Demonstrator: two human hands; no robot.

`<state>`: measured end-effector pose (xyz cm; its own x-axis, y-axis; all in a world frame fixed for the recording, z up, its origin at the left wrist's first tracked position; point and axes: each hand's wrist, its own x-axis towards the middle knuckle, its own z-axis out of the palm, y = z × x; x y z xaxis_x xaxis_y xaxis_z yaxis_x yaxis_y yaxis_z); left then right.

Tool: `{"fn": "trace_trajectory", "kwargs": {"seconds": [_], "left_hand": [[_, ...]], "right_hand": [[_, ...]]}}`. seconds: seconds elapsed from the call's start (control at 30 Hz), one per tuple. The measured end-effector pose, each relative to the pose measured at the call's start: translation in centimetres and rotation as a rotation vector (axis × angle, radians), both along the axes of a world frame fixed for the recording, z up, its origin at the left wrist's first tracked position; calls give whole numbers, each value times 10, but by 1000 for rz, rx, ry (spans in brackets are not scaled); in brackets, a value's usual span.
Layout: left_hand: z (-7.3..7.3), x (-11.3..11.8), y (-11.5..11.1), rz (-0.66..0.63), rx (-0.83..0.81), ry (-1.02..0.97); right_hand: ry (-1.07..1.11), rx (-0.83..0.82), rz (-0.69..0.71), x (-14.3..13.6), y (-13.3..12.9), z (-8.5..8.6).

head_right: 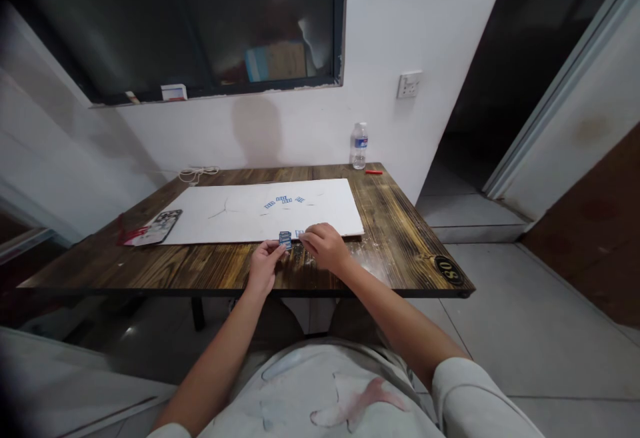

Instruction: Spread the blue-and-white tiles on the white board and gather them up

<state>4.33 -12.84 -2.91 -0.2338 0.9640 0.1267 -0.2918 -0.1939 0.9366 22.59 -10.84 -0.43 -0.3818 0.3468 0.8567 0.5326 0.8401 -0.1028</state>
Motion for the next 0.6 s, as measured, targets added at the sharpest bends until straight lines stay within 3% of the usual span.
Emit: {"fn": "trace_trajectory", "kwargs": {"seconds": [0.13,0.3,0.6], "left_hand": [[2,-1,-1,-27,-3,-23],[5,-3,-5,-110,-14,-27],[10,-3,-7,-140,-27,-63]], "right_hand": [[-80,79,41,-10,-12,-3],[-190,-21,17,-18,-10,-15],[-129,-76,21,-20,-8,-18]]}}
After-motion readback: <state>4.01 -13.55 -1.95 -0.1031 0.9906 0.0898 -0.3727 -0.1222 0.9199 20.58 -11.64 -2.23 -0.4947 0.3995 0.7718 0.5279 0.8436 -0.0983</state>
